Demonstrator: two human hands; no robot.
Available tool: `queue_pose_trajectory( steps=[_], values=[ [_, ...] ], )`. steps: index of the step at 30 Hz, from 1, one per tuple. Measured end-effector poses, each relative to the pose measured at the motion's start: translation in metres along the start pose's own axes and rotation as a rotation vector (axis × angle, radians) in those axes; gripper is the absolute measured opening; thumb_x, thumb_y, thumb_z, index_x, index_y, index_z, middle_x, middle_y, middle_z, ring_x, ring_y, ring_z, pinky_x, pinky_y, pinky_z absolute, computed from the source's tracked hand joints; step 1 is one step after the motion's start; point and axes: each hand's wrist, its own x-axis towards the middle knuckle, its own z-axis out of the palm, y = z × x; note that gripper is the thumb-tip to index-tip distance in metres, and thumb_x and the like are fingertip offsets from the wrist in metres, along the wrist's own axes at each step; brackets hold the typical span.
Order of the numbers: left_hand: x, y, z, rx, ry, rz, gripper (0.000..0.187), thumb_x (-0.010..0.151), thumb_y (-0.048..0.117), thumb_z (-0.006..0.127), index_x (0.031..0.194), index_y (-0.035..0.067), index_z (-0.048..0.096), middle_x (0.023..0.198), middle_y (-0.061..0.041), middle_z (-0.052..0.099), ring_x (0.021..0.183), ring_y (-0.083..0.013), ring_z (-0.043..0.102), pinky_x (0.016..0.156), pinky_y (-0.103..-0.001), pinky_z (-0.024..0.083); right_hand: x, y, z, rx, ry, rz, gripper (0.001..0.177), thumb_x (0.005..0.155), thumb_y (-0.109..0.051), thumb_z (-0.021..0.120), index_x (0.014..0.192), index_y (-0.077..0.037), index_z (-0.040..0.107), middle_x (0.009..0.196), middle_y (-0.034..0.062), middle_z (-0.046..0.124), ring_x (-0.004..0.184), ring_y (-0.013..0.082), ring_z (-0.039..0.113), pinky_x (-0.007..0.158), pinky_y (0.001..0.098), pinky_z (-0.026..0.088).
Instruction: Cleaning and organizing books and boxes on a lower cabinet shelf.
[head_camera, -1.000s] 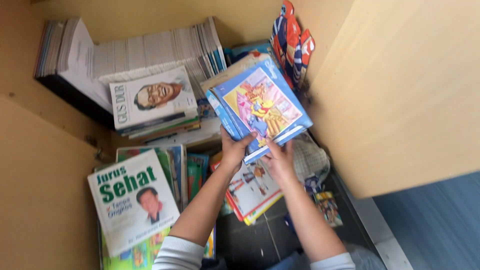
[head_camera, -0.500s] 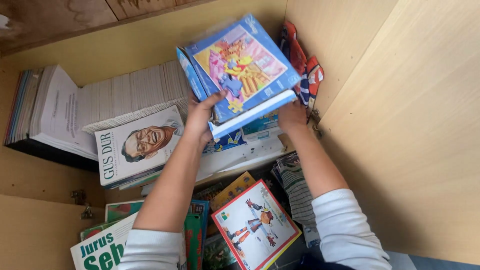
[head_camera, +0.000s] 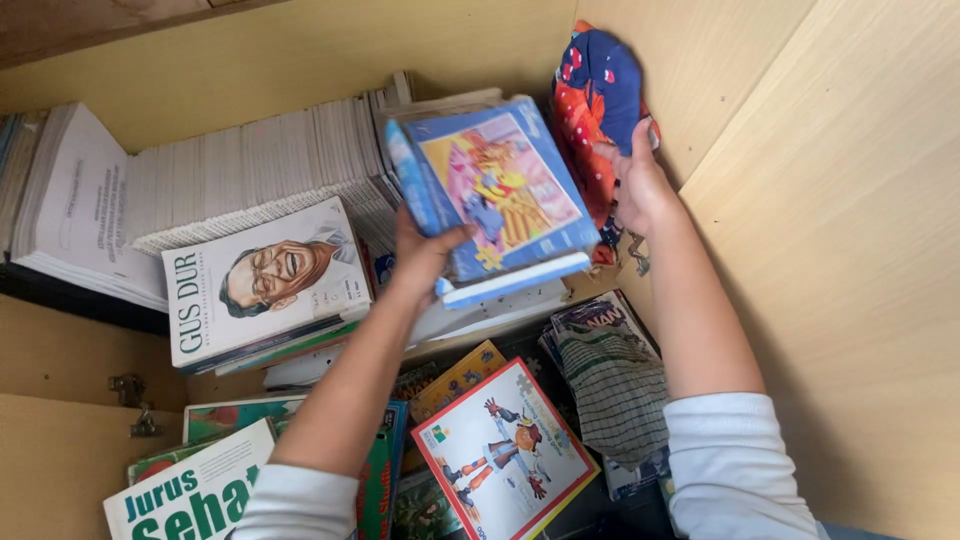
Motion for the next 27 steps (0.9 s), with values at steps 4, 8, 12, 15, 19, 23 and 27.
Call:
queue_pose_trajectory(
  steps=[4, 8, 12, 15, 19, 23, 27],
  values=[
    [0.020, -0.053, 0.030, 0.051, -0.075, 0.012, 0.089, 0.070, 0.000, 0.084, 0.140, 0.004, 0.030, 0.120, -0.020, 0.067, 0.109, -0.0304, 0.071, 0.091, -0.043, 0.064, 0.010, 0.008, 0.000, -0.074, -0.012, -0.039, 0.104, 0.085, -0.085, 0.019, 0.160, -0.016, 0.034, 0.166, 0.0090, 0.037, 0.151, 0.0275, 0.030, 0.120, 0.0537, 0.017],
    [0.042, -0.112, 0.043, 0.032, -0.042, -0.029, 0.094, 0.071, -0.002, 0.087, 0.146, 0.004, 0.029, 0.127, -0.018, 0.064, 0.113, -0.0299, 0.067, 0.096, -0.043, 0.059, 0.057, 0.053, -0.029, -0.161, -0.008, -0.245, 0.092, 0.094, -0.075, 0.041, 0.158, -0.009, 0.036, 0.168, 0.0081, 0.036, 0.155, 0.0210, 0.032, 0.123, 0.0381, 0.025],
    [0.077, -0.146, 0.029, -0.063, 0.079, -0.132, 0.106, 0.062, 0.004, 0.085, 0.145, 0.005, 0.020, 0.123, -0.025, 0.065, 0.109, -0.0383, 0.070, 0.091, -0.049, 0.063, 0.028, 0.059, -0.010, -0.383, 0.107, -0.214, 0.077, 0.093, -0.048, 0.057, 0.160, -0.017, 0.036, 0.158, 0.0153, 0.051, 0.146, 0.0271, 0.049, 0.117, 0.0351, 0.038],
    [0.094, -0.146, 0.024, 0.465, 0.088, -0.080, 0.103, 0.070, 0.037, 0.092, 0.149, -0.001, 0.038, 0.143, -0.026, 0.063, 0.128, -0.0374, 0.067, 0.105, -0.045, 0.056, 0.032, 0.075, -0.015, -0.829, 0.194, -0.492, 0.080, 0.092, -0.022, 0.070, 0.161, -0.011, 0.030, 0.163, 0.0204, 0.035, 0.153, 0.0305, 0.031, 0.124, 0.0361, 0.027],
    [0.020, -0.097, 0.033, 0.983, -0.121, -0.064, 0.138, 0.076, 0.060, 0.091, 0.159, 0.000, 0.000, 0.162, -0.035, 0.010, 0.146, -0.0522, 0.018, 0.116, -0.051, 0.029, 0.032, 0.083, -0.024, -0.815, 0.221, -0.541, 0.082, 0.090, -0.013, 0.070, 0.161, -0.012, 0.029, 0.164, 0.0213, 0.030, 0.153, 0.0344, 0.027, 0.122, 0.0387, 0.024],
    [-0.004, -0.118, 0.027, 1.387, -0.182, 0.237, 0.127, 0.073, 0.062, 0.084, 0.159, -0.001, 0.016, 0.164, -0.036, 0.013, 0.147, -0.0475, 0.032, 0.113, -0.048, 0.040, 0.048, 0.097, -0.031, -0.777, 0.219, -0.648, 0.077, 0.090, -0.012, 0.070, 0.158, -0.009, 0.035, 0.163, 0.0216, 0.036, 0.152, 0.0357, 0.032, 0.123, 0.0400, 0.027],
    [0.050, -0.155, 0.029, 1.388, -0.163, 0.344, 0.125, 0.078, 0.067, 0.082, 0.159, -0.004, 0.018, 0.160, -0.037, 0.024, 0.147, -0.0462, 0.037, 0.120, -0.046, 0.040, 0.018, 0.092, -0.007, -0.874, 0.353, -0.637, 0.055, 0.094, -0.015, 0.069, 0.148, -0.014, 0.056, 0.154, 0.0150, 0.054, 0.145, 0.0321, 0.051, 0.124, 0.0374, 0.041]
  ],
)
